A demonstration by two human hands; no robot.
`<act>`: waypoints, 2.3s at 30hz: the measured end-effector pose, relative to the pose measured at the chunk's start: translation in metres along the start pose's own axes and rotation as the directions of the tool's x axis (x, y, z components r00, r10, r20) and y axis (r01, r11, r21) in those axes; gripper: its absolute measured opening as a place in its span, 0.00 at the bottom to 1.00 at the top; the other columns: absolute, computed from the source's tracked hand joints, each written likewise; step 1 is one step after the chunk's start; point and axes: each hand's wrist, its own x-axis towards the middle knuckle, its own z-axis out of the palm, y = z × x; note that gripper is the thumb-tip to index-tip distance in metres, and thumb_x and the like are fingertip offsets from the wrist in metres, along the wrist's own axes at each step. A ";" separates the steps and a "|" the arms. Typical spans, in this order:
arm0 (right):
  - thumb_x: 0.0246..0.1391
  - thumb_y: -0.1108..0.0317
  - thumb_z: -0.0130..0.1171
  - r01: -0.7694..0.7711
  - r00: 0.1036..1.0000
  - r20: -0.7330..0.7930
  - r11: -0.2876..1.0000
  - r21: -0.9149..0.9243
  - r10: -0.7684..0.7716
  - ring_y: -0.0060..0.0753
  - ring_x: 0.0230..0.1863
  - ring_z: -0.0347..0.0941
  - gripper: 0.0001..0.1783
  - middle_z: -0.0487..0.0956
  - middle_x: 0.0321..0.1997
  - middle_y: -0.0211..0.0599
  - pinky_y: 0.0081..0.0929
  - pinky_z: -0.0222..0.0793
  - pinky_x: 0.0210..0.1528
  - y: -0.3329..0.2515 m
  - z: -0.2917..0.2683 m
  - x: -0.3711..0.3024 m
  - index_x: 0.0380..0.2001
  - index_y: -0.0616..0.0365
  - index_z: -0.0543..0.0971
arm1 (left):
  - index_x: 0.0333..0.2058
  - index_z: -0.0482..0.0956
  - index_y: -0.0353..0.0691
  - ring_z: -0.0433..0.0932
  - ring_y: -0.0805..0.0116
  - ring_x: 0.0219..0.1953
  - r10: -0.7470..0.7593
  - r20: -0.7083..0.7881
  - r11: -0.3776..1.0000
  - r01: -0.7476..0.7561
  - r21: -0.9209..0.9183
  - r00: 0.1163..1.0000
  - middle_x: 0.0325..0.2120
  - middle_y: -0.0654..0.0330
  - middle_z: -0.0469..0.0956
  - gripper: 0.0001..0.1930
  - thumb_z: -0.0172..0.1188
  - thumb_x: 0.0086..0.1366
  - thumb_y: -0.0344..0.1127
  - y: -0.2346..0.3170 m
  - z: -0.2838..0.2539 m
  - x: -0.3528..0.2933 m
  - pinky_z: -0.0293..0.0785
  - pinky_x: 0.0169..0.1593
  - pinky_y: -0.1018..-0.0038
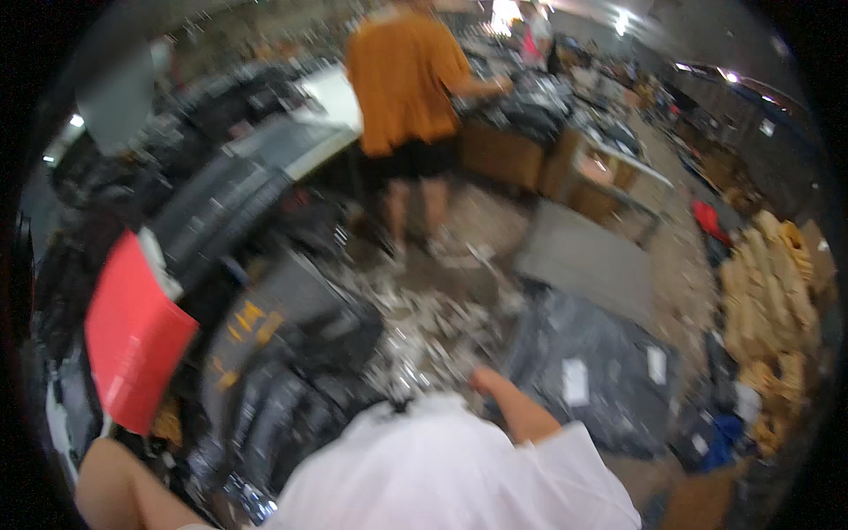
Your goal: The person picks up mats, folds them, places them inside shipping bags, and then applies labels to the bags.
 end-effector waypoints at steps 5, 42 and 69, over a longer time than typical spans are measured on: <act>0.46 0.52 0.52 -0.087 0.996 0.047 0.980 0.180 0.080 0.34 0.20 0.71 0.17 0.76 0.19 0.38 0.33 0.67 0.27 0.016 0.045 0.041 0.22 0.54 0.80 | 0.26 0.79 0.45 0.72 0.76 0.21 -0.085 -0.102 0.868 0.024 -0.496 0.991 0.18 0.67 0.75 0.05 0.56 0.56 0.37 0.025 -0.055 0.010 0.63 0.26 0.78; 0.41 0.71 0.55 -0.104 0.055 -0.661 0.662 0.742 0.749 0.47 0.46 0.67 0.16 0.72 0.42 0.44 0.38 0.63 0.48 0.040 -0.029 -0.094 0.38 0.59 0.72 | 0.45 0.72 0.38 0.76 0.68 0.35 -0.364 -0.041 -0.912 0.365 -0.189 -0.931 0.35 0.59 0.77 0.16 0.54 0.60 0.40 -0.014 -0.049 -0.409 0.72 0.40 0.72; 0.49 0.59 0.57 0.458 0.775 -0.553 0.329 0.826 0.307 0.28 0.36 0.73 0.22 0.78 0.36 0.36 0.24 0.68 0.41 0.079 -0.147 -0.081 0.45 0.60 0.72 | 0.37 0.77 0.41 0.75 0.62 0.33 -0.367 -0.229 -0.894 0.273 0.355 -0.902 0.31 0.55 0.77 0.14 0.55 0.54 0.41 -0.088 0.027 -0.502 0.71 0.36 0.70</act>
